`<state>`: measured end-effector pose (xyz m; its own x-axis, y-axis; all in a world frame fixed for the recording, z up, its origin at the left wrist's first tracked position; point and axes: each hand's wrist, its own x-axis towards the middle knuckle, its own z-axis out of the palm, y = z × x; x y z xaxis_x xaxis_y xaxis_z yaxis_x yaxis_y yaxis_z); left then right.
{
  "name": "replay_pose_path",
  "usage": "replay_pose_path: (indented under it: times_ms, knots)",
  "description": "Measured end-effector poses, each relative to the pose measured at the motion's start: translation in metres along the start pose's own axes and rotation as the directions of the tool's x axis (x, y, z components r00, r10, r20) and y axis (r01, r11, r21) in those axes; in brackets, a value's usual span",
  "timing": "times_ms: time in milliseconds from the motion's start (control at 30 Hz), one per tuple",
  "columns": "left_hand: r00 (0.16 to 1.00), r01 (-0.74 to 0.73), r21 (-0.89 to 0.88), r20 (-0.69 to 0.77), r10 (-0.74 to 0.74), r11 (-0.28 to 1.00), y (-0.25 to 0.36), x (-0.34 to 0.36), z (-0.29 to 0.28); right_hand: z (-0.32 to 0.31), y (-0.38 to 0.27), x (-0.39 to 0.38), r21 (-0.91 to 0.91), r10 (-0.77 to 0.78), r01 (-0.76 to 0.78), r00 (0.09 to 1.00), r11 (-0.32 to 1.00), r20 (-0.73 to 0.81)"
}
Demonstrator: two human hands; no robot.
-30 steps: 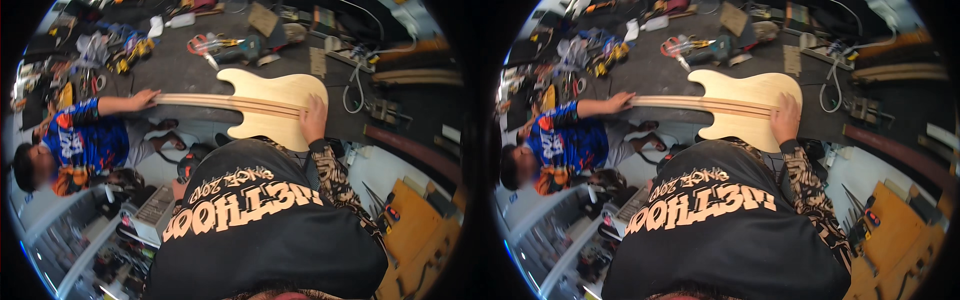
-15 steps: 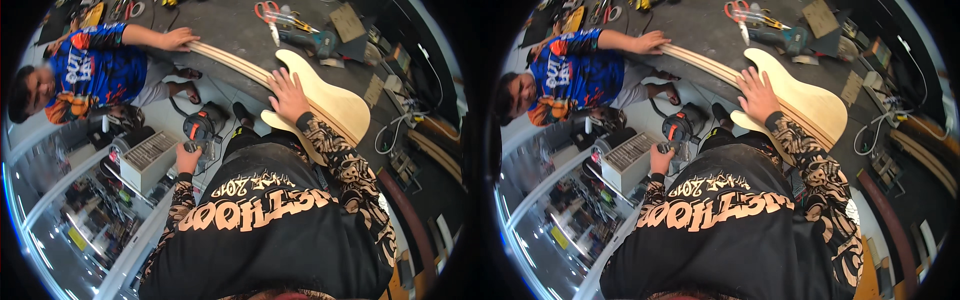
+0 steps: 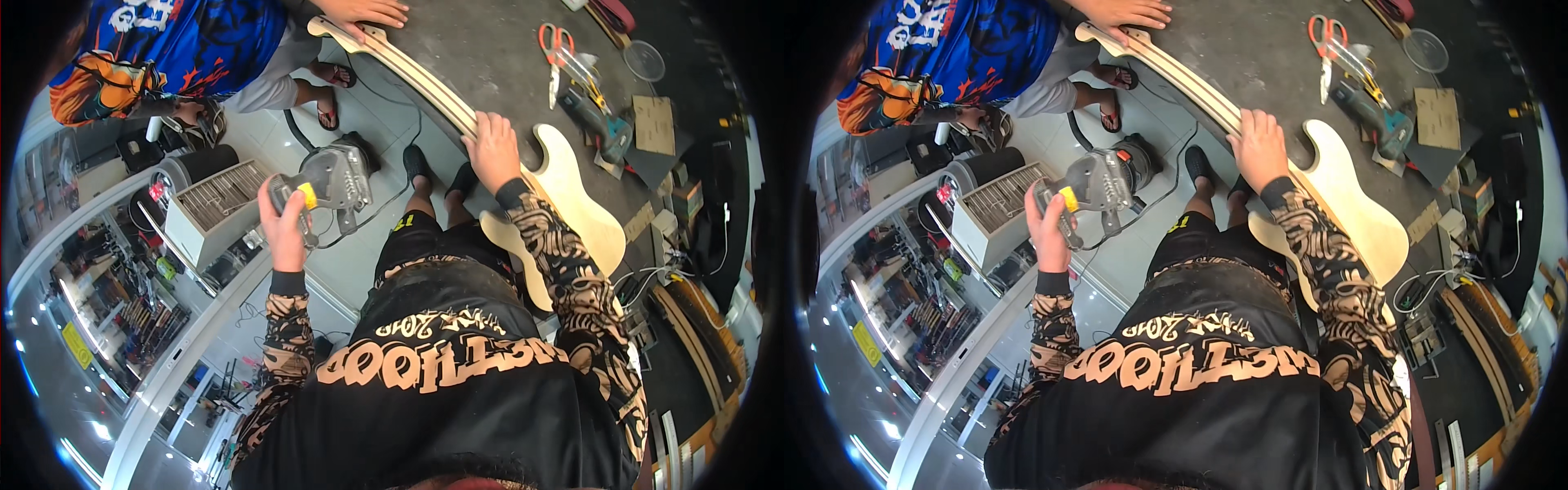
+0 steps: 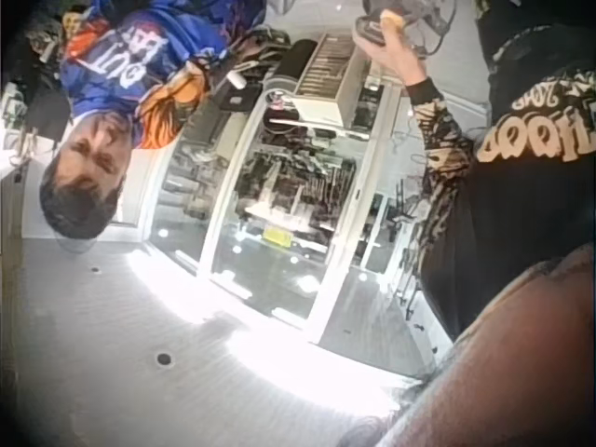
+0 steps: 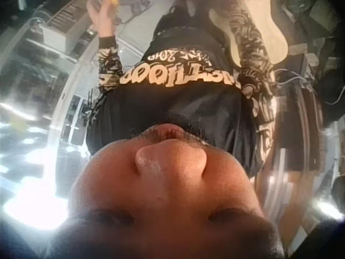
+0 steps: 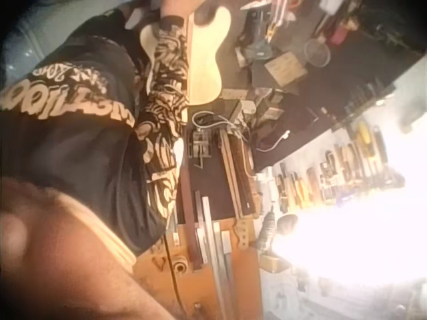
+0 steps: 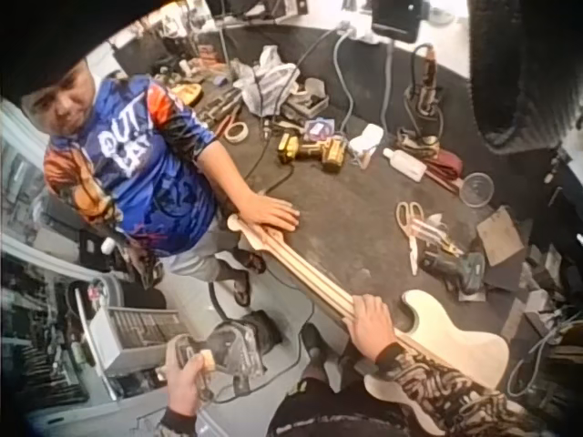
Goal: The person sands the surface of a wooden guitar body using a hand sander while another person uses a vacuum attachment to remove dust. The person turns the guitar body over and sands the back and neck.
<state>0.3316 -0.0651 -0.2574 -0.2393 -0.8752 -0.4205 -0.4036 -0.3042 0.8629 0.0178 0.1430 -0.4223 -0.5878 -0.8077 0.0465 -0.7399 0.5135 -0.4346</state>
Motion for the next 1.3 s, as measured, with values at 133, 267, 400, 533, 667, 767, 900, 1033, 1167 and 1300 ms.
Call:
replay_pose_path:
  times_ms: [133, 267, 400, 533, 667, 767, 900, 1033, 1167, 1300]
  knots:
    - [0.995, 0.097, -0.127, 0.017, -0.096, 0.987, -0.026, 0.034, 0.008, 0.002, -0.003, -0.002, -0.007, -0.002, 0.003, 0.999, 1.0, 0.051]
    - [0.951, 0.302, -0.341, 0.17, -0.258, 0.89, -0.036, 0.066, 0.016, 0.001, -0.007, 0.01, -0.037, -0.015, 0.019, 0.996, 0.999, 0.091]
    - [0.949, -0.293, 0.217, 0.184, 0.256, 0.931, 0.002, 0.101, 0.041, 0.009, -0.027, 0.045, -0.049, -0.116, 0.121, 0.988, 0.991, 0.103]
    - [0.74, -0.669, 0.537, 0.408, 0.536, 0.514, 0.055, 0.136, 0.068, 0.029, -0.043, 0.091, -0.025, -0.159, 0.163, 0.98, 0.986, 0.121]
    - [0.711, -0.689, 0.555, 0.392, 0.584, 0.466, 0.093, 0.176, 0.078, 0.035, -0.05, 0.109, -0.015, -0.163, 0.167, 0.978, 0.986, 0.131]
    - [0.701, -0.689, 0.52, 0.304, 0.645, 0.505, 0.108, 0.201, 0.08, 0.034, -0.051, 0.109, 0.021, -0.136, 0.135, 0.978, 0.991, 0.157]
    - [0.635, -0.727, 0.583, 0.368, 0.679, 0.364, 0.124, 0.242, 0.088, 0.032, -0.05, 0.113, 0.038, -0.099, 0.094, 0.979, 0.995, 0.18]
    - [0.632, -0.734, 0.578, 0.387, 0.671, 0.358, 0.127, 0.258, 0.121, 0.029, -0.051, 0.116, 0.031, -0.112, 0.108, 0.97, 0.994, 0.216]
    - [0.649, -0.705, 0.629, 0.383, 0.658, 0.329, 0.134, 0.246, 0.153, 0.03, -0.05, 0.116, 0.024, -0.093, 0.09, 0.968, 0.996, 0.234]
    - [0.609, -0.747, 0.607, 0.463, 0.644, 0.271, 0.129, 0.252, 0.152, 0.031, -0.049, 0.117, 0.035, -0.094, 0.088, 0.968, 0.995, 0.231]
